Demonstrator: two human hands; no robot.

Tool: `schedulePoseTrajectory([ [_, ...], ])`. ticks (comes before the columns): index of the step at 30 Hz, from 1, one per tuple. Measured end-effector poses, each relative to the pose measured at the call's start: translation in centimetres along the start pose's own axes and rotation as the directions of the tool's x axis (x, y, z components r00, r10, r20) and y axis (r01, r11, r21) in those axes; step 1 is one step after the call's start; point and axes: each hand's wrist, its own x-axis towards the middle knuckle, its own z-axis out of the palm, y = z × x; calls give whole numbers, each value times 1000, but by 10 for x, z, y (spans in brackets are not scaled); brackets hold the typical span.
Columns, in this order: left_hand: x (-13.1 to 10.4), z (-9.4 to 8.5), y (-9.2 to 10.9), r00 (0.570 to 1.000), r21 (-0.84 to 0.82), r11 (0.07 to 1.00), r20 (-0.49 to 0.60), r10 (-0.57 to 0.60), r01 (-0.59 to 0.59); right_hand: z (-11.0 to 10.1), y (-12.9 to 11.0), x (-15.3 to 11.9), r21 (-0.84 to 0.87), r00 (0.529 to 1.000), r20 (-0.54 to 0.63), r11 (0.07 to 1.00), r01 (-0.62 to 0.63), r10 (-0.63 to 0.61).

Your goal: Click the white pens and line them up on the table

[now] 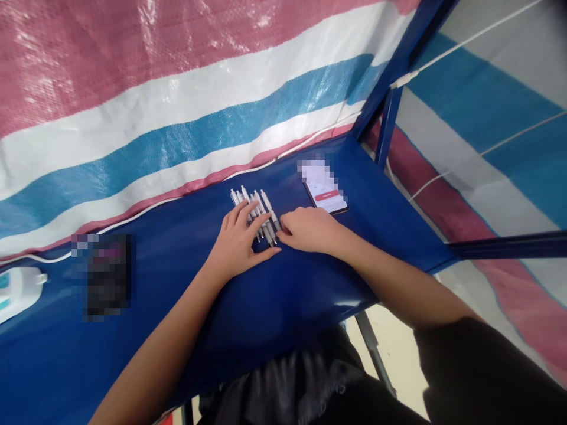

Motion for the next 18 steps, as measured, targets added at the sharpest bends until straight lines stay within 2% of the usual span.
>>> schedulePoseTrajectory([
  [3, 2, -1, -1, 1000, -9, 1000, -24, -5, 4, -3, 1, 2, 61, 999, -25, 998, -25, 27],
  [6, 2, 0, 1, 998, -6, 1000, -53, -25, 25, -7, 5, 3, 204, 989, -126, 977, -56, 83],
  [9, 2, 2, 2, 996, 3, 999, -82, -39, 40, -8, 11, 3, 442, 972, -226, 896, 38, 71],
  [11, 2, 3, 2, 995, 2, 999, -97, -40, 40, -5, 15, 6, 627, 964, -259, 768, 128, 51],
  [13, 2, 2, 2, 992, -9, 998, -114, -56, 55, 0, 19, 11, 772, 954, -297, 598, 218, 36],
  [15, 3, 1, 1, 989, -25, 997, -128, -76, 74, 4, 24, 18, 845, 935, -354, 437, 308, 26],
  [18, 2, -1, 0, 989, -46, 997, -137, -62, 56, 3, 30, 28, 874, 902, -430, 269, 405, 41],
])
